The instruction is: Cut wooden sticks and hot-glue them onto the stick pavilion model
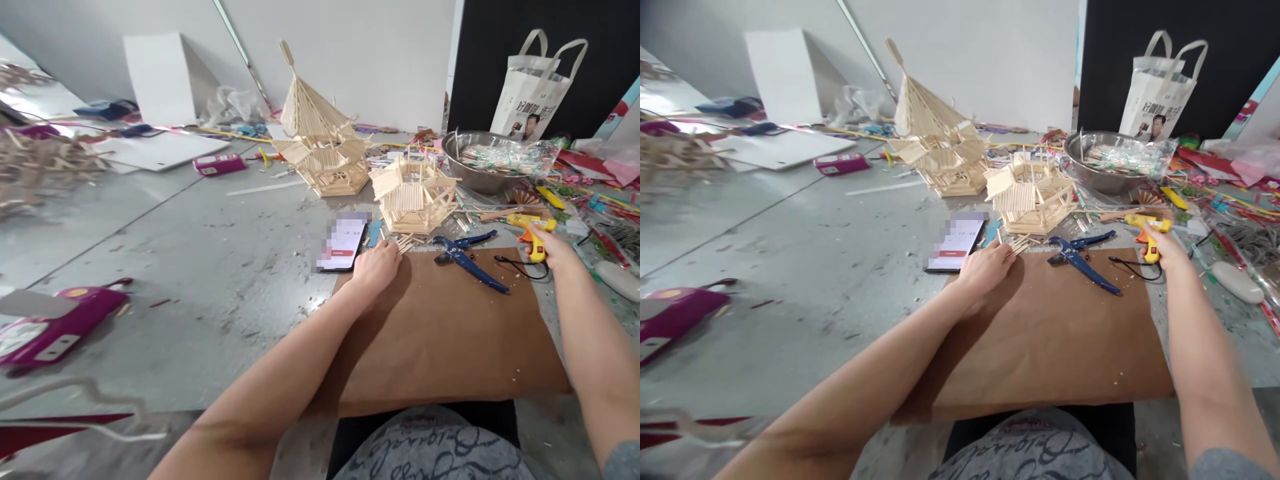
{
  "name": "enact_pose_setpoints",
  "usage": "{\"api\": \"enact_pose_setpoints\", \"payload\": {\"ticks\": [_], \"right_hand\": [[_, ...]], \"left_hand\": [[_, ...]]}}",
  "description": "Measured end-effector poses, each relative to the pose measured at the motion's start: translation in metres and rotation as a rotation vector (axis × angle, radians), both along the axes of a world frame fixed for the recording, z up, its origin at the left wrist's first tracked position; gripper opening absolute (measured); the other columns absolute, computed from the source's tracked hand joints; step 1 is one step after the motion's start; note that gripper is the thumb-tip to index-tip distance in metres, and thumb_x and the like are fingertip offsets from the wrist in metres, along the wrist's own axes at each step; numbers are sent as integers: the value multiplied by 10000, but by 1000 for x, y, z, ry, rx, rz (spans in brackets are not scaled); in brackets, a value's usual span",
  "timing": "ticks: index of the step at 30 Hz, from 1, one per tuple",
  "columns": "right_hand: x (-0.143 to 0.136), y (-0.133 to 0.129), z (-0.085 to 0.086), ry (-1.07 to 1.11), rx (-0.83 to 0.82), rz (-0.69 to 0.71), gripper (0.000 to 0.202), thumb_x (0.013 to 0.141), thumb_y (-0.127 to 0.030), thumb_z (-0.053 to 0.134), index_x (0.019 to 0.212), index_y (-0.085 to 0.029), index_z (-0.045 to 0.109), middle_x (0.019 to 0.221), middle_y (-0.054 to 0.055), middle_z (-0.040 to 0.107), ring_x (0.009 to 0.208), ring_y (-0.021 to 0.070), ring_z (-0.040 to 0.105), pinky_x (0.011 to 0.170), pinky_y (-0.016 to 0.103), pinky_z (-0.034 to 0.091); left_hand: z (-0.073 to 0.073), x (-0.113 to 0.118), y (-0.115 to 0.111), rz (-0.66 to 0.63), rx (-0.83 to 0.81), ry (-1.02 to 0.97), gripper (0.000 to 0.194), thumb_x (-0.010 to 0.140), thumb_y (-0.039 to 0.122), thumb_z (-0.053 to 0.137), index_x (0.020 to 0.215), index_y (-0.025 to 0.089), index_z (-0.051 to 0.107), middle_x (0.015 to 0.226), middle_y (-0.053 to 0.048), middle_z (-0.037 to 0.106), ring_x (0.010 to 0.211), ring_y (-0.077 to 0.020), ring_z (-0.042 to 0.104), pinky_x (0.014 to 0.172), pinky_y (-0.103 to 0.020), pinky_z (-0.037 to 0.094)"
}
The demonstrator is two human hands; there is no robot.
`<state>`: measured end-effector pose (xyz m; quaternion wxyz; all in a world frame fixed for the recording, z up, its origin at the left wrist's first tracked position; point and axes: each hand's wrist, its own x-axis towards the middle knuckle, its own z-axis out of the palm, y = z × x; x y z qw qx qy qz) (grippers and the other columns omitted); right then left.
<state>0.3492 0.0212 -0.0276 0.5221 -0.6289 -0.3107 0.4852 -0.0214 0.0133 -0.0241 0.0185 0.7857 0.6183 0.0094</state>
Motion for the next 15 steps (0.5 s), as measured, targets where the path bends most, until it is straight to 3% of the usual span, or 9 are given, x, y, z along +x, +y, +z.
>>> {"api": "enact_pose_setpoints", "payload": {"ticks": [3,9,15], "right_hand": [[3,3,-3,46,37,-93,162,772,-333,571,792,-175,543,576,-17,625,339,81,504,344,219,452],[0,7,-7,34,74,-123,168,784,-344,524,753,-180,546,647,0,627,462,73,555,487,223,514],[-11,10,-14,-297,-25,-48,315,816,-456,441,759,-167,552,667,45,628,468,99,548,497,272,508]], "left_hand": [[-4,-3,-2,13,8,-10,354,885,347,249,941,180,556,978,-87,599,842,-227,613,650,-321,446],[-7,-6,-2,15,5,-22,347,888,334,255,920,174,561,973,-93,607,875,-225,607,683,-319,443],[-5,-7,-2,16,-6,-20,309,877,268,274,890,172,568,939,-89,617,864,-227,612,652,-307,437]]}}
